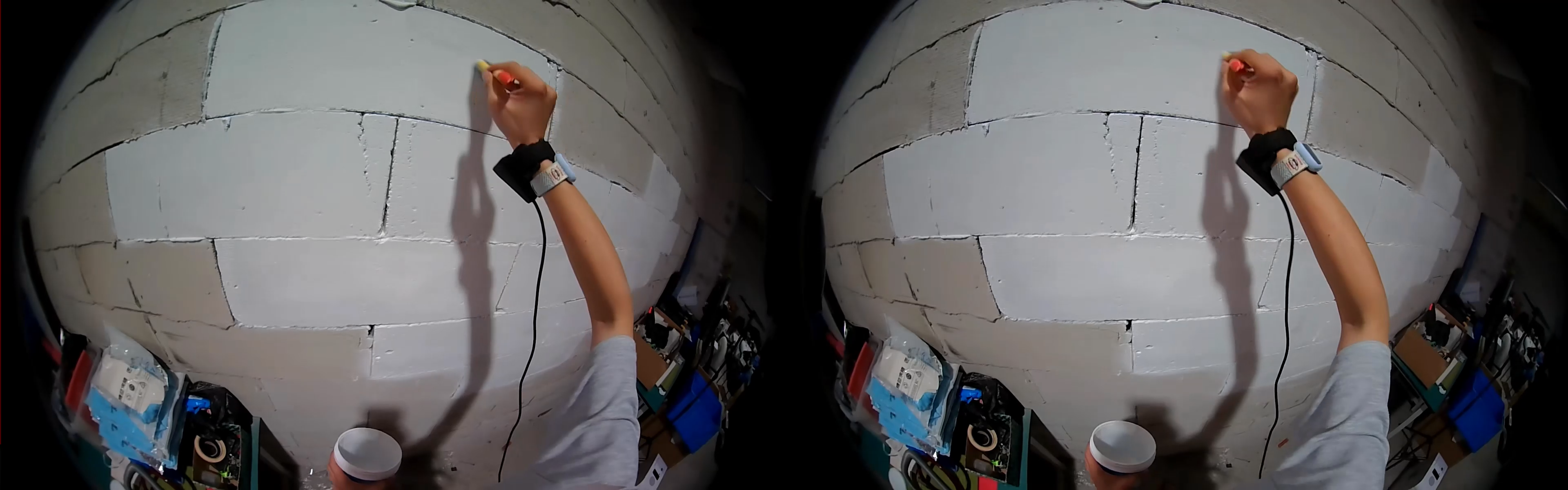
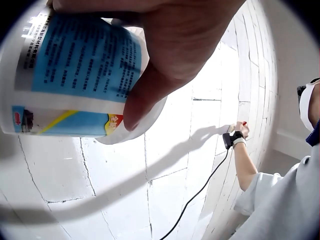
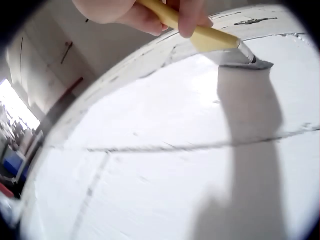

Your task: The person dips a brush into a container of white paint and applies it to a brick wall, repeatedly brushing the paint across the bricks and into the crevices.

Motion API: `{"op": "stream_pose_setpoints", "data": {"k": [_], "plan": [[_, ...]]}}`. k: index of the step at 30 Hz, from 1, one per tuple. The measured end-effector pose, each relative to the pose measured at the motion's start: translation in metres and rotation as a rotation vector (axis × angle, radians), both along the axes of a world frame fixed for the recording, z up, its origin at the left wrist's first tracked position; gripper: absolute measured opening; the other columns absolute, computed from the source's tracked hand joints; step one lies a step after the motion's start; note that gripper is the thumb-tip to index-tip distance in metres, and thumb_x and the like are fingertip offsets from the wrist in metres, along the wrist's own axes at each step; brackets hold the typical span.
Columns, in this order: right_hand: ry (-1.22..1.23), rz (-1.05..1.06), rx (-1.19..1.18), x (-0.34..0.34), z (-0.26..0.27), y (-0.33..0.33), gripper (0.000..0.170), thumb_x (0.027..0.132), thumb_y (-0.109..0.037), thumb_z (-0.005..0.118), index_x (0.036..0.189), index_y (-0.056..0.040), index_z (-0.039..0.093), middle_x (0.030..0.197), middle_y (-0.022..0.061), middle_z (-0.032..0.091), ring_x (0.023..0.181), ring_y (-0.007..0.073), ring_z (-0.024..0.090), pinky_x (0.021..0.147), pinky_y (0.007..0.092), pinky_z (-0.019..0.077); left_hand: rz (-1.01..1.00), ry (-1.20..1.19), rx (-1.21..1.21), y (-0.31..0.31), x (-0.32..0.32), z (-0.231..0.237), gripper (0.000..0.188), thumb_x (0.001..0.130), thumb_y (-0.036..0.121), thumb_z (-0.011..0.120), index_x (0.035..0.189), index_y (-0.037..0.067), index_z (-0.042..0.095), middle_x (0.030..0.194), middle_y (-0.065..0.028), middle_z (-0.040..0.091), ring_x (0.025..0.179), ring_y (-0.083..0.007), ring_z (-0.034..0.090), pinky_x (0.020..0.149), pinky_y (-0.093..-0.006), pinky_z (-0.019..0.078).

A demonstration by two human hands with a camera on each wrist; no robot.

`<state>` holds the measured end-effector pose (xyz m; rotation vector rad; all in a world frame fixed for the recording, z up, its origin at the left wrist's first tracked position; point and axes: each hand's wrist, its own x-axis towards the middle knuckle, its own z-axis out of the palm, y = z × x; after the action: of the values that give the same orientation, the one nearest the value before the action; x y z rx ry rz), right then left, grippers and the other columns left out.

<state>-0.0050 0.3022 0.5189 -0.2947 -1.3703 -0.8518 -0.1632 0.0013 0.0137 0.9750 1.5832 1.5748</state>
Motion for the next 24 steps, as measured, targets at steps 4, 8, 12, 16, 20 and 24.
{"op": "stream_pose_setpoints", "data": {"k": [4,8,12,16,20,24], "plan": [[-0.152,0.798,-0.249,-0.029,0.035,-0.021,0.016,0.081,-0.012,0.079,0.088,0.0014,0.077,0.090,0.0131,0.075,0.080,0.0214,0.074,0.073,0.0299,0.0630,-0.057,-0.014,-0.061,0.009,-0.002,-0.026,0.086,0.069,0.019,0.088,0.140,0.001,0.044,0.131,-0.0185,0.056,0.121,-0.0275,0.056,0.101,-0.0401,0.0456],[0.060,0.815,-0.360,0.001,0.056,0.018,0.024,0.083,-0.009,0.080,0.098,0.0080,0.073,0.094,0.0184,0.072,0.084,0.0256,0.073,0.074,0.0321,0.0650,-0.051,0.005,-0.006,0.018,0.012,-0.020,0.084,0.068,0.018,0.088,0.139,0.001,0.046,0.130,-0.0181,0.057,0.120,-0.0273,0.057,0.099,-0.0399,0.0463],[0.330,0.449,-0.254,0.114,0.066,0.055,0.023,0.078,-0.017,0.082,0.088,0.0027,0.076,0.082,0.0111,0.075,0.068,0.0187,0.073,0.066,0.0302,0.0612,-0.047,0.013,0.044,0.025,0.021,-0.014,0.083,0.067,0.018,0.089,0.137,0.001,0.047,0.128,-0.0178,0.058,0.118,-0.0271,0.057,0.098,-0.0397,0.0469],[0.308,-0.215,0.097,0.161,0.068,0.037,0.009,0.079,-0.017,0.074,0.087,-0.0148,0.080,0.084,0.0089,0.076,0.074,0.0247,0.074,0.072,0.0338,0.0581,-0.016,0.017,0.073,0.023,0.021,-0.011,0.082,0.067,0.017,0.089,0.136,0.001,0.048,0.126,-0.0174,0.060,0.116,-0.0269,0.058,0.097,-0.0395,0.0476],[0.291,-0.308,0.000,0.110,0.065,0.051,0.010,0.074,-0.016,0.073,0.083,-0.0154,0.077,0.080,0.0125,0.073,0.072,0.0302,0.071,0.069,0.0362,0.0578,0.030,0.032,0.084,0.017,0.016,-0.015,0.080,0.066,0.017,0.089,0.134,0.001,0.050,0.125,-0.0171,0.061,0.115,-0.0266,0.059,0.096,-0.0393,0.0483],[0.052,-0.354,0.172,0.005,0.046,0.035,0.004,0.073,-0.015,0.072,0.075,-0.0129,0.071,0.073,0.0064,0.070,0.064,0.0280,0.068,0.062,0.0358,0.0566,0.076,0.043,0.080,0.010,0.013,-0.018,0.079,0.065,0.016,0.089,0.133,0.001,0.051,0.123,-0.0167,0.062,0.113,-0.0264,0.060,0.094,-0.0391,0.0489]]}}
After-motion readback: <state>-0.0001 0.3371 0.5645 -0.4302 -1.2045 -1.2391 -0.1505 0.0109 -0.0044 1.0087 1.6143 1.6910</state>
